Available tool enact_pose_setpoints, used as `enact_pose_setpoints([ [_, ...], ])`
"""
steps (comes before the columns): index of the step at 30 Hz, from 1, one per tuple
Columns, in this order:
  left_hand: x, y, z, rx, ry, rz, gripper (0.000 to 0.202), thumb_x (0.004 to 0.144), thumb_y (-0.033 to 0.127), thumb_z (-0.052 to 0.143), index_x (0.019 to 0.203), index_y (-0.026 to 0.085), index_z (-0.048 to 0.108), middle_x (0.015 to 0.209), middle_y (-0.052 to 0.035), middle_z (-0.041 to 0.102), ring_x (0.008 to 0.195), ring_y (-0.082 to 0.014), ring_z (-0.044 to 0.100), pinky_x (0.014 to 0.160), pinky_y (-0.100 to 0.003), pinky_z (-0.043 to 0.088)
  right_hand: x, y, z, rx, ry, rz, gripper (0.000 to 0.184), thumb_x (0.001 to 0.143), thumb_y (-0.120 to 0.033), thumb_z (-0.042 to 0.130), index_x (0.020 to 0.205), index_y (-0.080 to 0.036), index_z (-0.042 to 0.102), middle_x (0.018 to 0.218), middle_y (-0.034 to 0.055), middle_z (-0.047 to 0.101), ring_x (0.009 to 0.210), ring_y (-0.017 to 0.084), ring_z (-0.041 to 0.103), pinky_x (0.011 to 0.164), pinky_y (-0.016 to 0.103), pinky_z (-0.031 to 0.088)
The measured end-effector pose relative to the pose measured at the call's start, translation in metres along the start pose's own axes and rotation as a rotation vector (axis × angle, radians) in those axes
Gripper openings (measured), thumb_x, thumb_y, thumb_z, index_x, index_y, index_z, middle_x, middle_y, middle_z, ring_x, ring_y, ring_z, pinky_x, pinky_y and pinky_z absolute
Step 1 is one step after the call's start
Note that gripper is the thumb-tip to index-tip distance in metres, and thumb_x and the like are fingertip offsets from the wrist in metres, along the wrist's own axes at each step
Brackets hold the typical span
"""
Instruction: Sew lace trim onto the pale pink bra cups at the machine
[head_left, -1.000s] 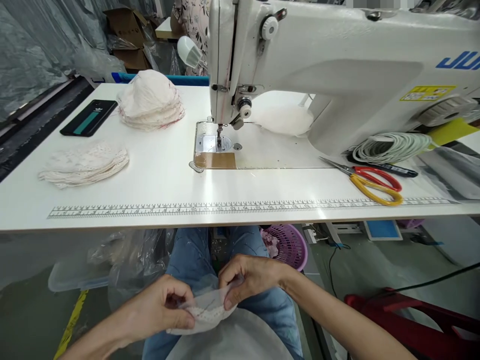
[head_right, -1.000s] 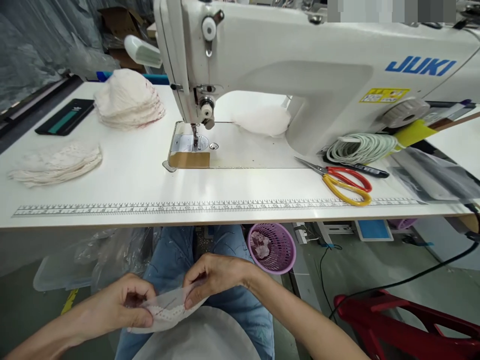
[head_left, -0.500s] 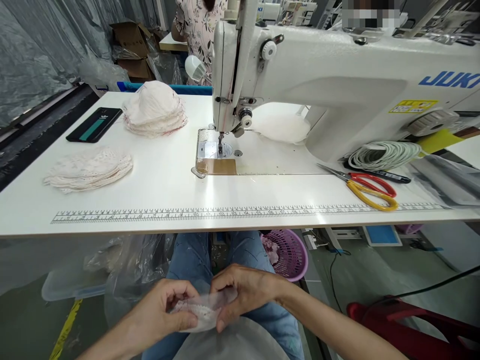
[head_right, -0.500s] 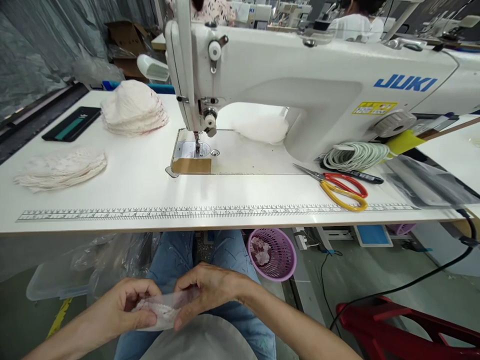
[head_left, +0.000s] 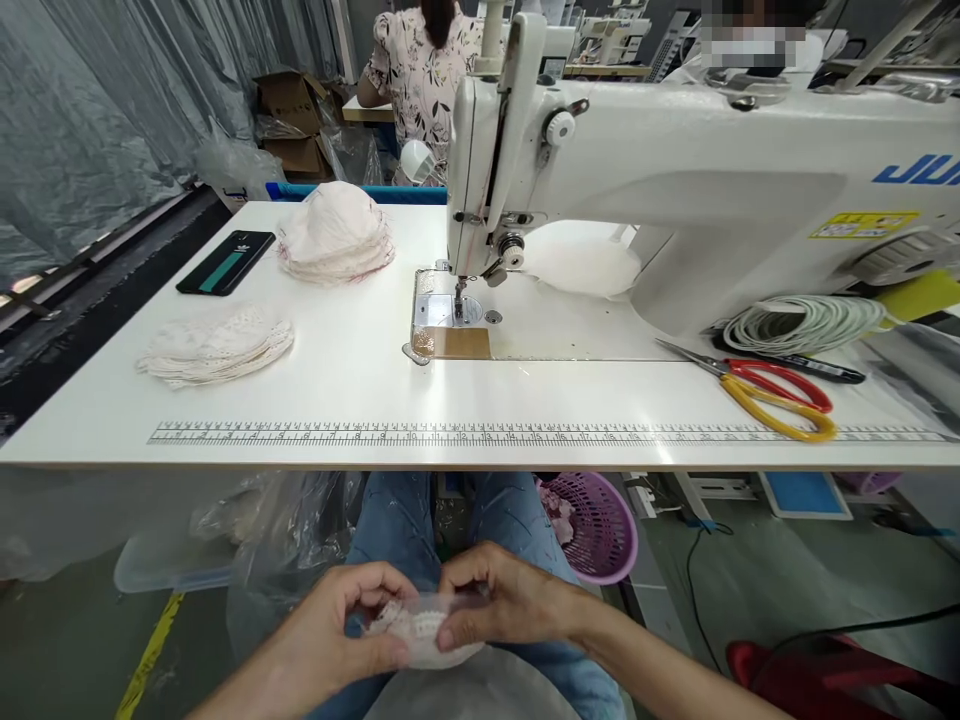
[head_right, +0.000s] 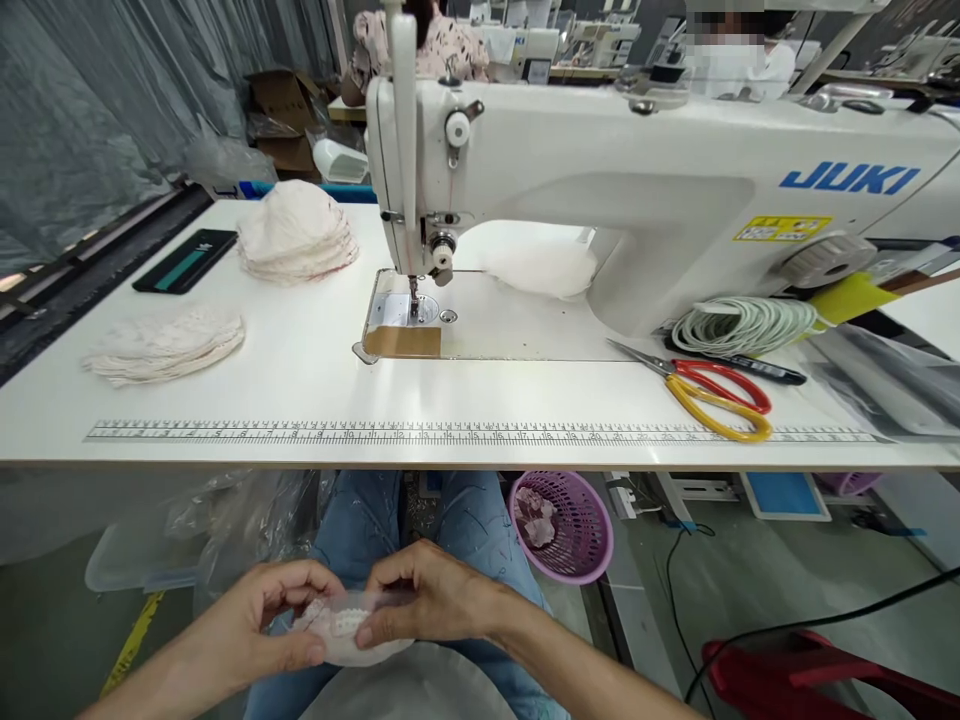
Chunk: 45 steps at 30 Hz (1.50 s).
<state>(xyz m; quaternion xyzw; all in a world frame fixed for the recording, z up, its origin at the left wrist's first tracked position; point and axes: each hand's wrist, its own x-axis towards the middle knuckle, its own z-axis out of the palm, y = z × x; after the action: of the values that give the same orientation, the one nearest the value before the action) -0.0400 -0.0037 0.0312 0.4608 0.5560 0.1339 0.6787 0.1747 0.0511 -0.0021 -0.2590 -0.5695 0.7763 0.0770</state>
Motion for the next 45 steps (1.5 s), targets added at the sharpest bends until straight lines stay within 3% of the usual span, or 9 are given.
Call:
enact_pose_setpoints([
  [6,-0.003,-0.009,-0.003,0.134,0.093,-0.020,0.030,0.067,0.042,0.070,0.086,0.018,0.071,0.076,-0.0018,0.065,0.077,-0.0190,0.052,0.072,-0.025,0.041,-0.004,0.005,-0.003,-0.022,0.020,0.003,0.043,0.063,-0.051,0.075,0.069,-0.011,0.062,0.060,-0.0043,0.046,0.055,0.006,0.037,0.047,0.017,0.027],
  [12,-0.004,-0.011,0.000,0.065,0.127,-0.027,0.036,0.070,0.052,0.066,0.079,0.018,0.074,0.074,-0.0027,0.065,0.075,-0.0201,0.053,0.069,-0.025,0.041,-0.003,0.003,-0.005,-0.039,0.014,0.000,0.041,0.065,-0.050,0.074,0.069,-0.011,0.063,0.060,-0.0038,0.047,0.054,0.007,0.038,0.047,0.017,0.026],
  [18,-0.001,-0.007,0.003,-0.061,0.111,-0.033,0.042,0.071,0.058,0.064,0.077,0.016,0.070,0.070,-0.0008,0.055,0.067,-0.0150,0.045,0.063,-0.022,0.038,-0.002,0.000,-0.005,-0.046,0.006,-0.043,0.043,0.064,-0.053,0.074,0.070,-0.011,0.065,0.061,-0.0031,0.047,0.056,0.008,0.040,0.049,0.018,0.029],
  [26,0.004,-0.015,0.010,-0.131,0.079,-0.044,0.051,0.062,0.065,0.068,0.067,0.014,0.066,0.058,0.0029,0.048,0.057,-0.0116,0.038,0.058,-0.022,0.035,-0.001,-0.004,-0.008,-0.112,-0.016,-0.114,0.041,0.065,-0.051,0.075,0.070,-0.011,0.066,0.068,-0.0022,0.052,0.059,0.008,0.046,0.050,0.018,0.032],
  [31,0.000,-0.015,0.004,-0.174,0.001,-0.109,0.052,0.061,0.065,0.069,0.072,0.014,0.066,0.065,0.0008,0.055,0.063,-0.0132,0.045,0.061,-0.021,0.036,-0.001,0.002,-0.009,-0.113,-0.056,-0.143,0.042,0.062,-0.052,0.076,0.074,-0.012,0.067,0.071,-0.0023,0.052,0.062,0.008,0.049,0.054,0.017,0.037],
  [36,-0.004,-0.006,0.002,-0.168,0.038,-0.150,0.052,0.060,0.066,0.069,0.072,0.015,0.066,0.065,0.0003,0.058,0.065,-0.0145,0.047,0.062,-0.021,0.036,0.000,0.003,-0.007,-0.116,-0.042,-0.121,0.044,0.060,-0.055,0.075,0.073,-0.014,0.066,0.072,-0.0023,0.053,0.064,0.009,0.051,0.056,0.018,0.039],
  [45,-0.006,-0.007,0.001,-0.166,0.012,-0.112,0.048,0.064,0.063,0.069,0.068,0.016,0.061,0.061,0.0037,0.046,0.061,-0.0115,0.035,0.057,-0.020,0.029,0.002,0.006,-0.007,-0.116,-0.047,-0.148,0.044,0.064,-0.054,0.074,0.075,-0.013,0.065,0.071,-0.0020,0.054,0.063,0.009,0.050,0.055,0.018,0.038],
])
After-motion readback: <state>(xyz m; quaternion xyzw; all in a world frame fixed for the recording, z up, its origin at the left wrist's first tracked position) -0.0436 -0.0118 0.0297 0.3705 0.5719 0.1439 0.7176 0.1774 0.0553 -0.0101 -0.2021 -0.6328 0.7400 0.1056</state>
